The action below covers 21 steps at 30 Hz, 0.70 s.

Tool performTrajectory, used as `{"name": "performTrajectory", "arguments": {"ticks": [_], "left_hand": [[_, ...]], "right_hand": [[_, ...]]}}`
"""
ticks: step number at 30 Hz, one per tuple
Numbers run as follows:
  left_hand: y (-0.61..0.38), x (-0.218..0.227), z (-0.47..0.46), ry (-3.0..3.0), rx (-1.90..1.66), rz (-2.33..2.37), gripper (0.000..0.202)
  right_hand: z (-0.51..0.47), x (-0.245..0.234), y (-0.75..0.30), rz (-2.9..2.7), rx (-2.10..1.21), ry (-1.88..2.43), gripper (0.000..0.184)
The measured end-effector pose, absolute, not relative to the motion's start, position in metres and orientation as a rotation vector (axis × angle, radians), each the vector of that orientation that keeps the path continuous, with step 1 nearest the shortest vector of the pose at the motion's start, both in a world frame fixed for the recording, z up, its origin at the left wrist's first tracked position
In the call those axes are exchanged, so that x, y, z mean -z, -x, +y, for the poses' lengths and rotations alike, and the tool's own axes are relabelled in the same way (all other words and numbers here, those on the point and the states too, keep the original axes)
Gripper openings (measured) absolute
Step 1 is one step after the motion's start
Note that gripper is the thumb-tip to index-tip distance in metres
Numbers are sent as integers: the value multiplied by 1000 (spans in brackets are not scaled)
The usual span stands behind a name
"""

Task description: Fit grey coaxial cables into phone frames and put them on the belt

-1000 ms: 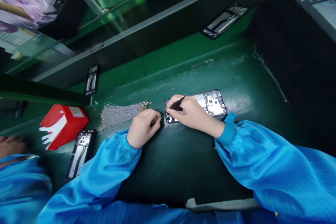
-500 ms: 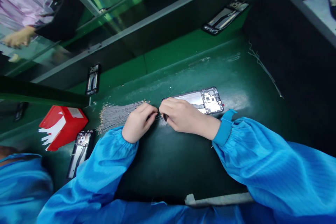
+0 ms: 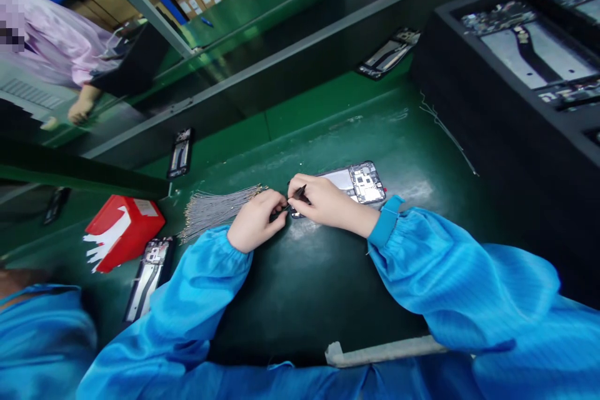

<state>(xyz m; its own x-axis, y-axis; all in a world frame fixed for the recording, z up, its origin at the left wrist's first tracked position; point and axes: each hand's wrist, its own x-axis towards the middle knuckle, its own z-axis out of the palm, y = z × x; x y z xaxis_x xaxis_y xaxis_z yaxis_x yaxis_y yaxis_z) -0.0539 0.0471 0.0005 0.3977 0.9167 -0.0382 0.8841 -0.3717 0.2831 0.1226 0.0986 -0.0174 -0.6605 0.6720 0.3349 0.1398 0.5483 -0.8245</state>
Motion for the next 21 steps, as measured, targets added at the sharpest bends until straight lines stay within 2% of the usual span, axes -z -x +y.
{"name": "performTrajectory", "arguments": {"ticks": [21], "left_hand": [[47, 3, 43, -2289, -283, 1743, 8]], "right_hand": [[103, 16, -124, -2112, -1091, 725, 3]]}}
